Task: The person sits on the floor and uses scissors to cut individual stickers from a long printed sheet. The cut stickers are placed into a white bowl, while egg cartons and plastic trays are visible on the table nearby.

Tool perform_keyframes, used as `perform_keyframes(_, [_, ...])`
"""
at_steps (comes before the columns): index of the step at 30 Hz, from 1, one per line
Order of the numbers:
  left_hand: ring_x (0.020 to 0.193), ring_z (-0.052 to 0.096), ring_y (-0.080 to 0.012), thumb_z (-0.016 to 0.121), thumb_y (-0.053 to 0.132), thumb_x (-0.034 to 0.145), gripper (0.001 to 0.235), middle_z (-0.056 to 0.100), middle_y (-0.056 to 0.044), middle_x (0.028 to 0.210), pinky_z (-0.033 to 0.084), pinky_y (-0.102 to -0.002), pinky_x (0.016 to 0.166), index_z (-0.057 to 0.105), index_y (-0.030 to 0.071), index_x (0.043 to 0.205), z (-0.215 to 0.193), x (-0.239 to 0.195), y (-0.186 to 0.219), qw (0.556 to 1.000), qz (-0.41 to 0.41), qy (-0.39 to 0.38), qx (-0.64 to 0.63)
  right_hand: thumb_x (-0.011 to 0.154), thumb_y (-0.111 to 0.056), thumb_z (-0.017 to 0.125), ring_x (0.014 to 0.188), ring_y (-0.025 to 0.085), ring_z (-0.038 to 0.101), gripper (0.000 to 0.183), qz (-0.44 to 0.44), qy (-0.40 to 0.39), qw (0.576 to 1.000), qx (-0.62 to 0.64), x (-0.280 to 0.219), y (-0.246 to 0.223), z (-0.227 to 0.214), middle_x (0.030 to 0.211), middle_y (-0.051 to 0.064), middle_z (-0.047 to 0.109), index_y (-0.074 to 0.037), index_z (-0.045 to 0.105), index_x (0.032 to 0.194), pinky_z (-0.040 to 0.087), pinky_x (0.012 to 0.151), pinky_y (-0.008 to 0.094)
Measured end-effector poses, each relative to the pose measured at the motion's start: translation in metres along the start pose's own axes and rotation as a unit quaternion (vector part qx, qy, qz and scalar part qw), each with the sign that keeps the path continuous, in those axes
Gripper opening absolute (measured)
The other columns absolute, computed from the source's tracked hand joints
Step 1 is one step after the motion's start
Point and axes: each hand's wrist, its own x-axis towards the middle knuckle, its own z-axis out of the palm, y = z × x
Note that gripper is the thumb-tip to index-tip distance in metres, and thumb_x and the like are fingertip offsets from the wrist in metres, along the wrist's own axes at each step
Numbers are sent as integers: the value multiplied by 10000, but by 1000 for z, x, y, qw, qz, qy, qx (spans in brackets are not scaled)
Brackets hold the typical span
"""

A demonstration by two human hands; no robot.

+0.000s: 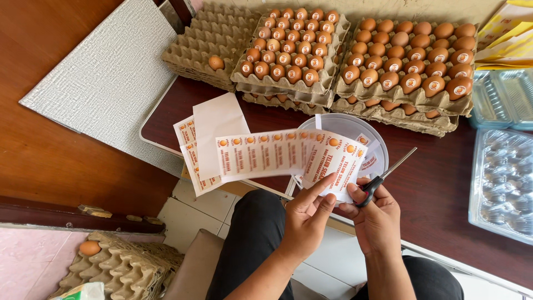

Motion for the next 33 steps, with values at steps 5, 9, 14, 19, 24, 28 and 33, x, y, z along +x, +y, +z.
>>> perform_keyframes(5, [1421,600,-303,604,157,1088,400,572,-228,1570,583,-409,1134,597,75,1479,0,8,9,995,-12,-2,103,869,-16,815,611,220,689,255,-3,21,999,-27,-2,-2,2,950,101,731,-17,687,1089,671,614,295])
perform_keyframes(9, [1429,597,-272,658,176,1044,392,584,-195,1567,582,-400,1155,649,42,1412,1,7,3,994,-75,0,80,870,-29,825,585,223,692,262,-19,34,996,-86,-11,-10,6,885,88,735,-42,684,1090,657,646,334])
perform_keyframes(14, [1285,706,-222,724,177,994,345,734,-178,1393,635,-342,1062,736,62,1319,-3,11,-9,983,-61,73,157,882,5,796,709,233,723,305,2,-22,988,-151,-10,-17,-7,879,155,767,13,687,1166,669,744,399])
perform_keyframes(19, [1260,739,-299,737,100,976,438,692,-256,1439,678,-345,1013,663,52,1406,-24,25,-13,988,-55,94,112,884,-5,817,876,239,765,246,50,-47,964,-258,-15,-17,-11,971,184,820,30,730,1111,599,864,322])
perform_keyframes(24, [1201,767,-283,797,107,917,390,737,-246,1375,679,-355,1013,736,28,1294,-38,44,-4,982,-62,167,65,876,4,858,787,155,650,222,49,-114,950,-287,-19,11,-18,847,100,759,22,764,1076,546,719,304])
perform_keyframes(28, [1158,779,-261,787,85,929,370,752,-239,1346,678,-337,998,730,28,1290,-30,47,1,984,-57,160,51,886,-23,855,764,139,621,221,80,-107,950,-281,-29,21,-9,842,98,772,7,772,1089,504,712,292])
perform_keyframes(33, [1268,724,-271,744,133,977,357,708,-224,1407,637,-360,1080,701,15,1311,-25,50,-2,989,-31,133,64,939,23,756,815,159,577,213,105,-147,962,-206,-31,33,-5,1050,122,759,18,733,1152,492,713,319])
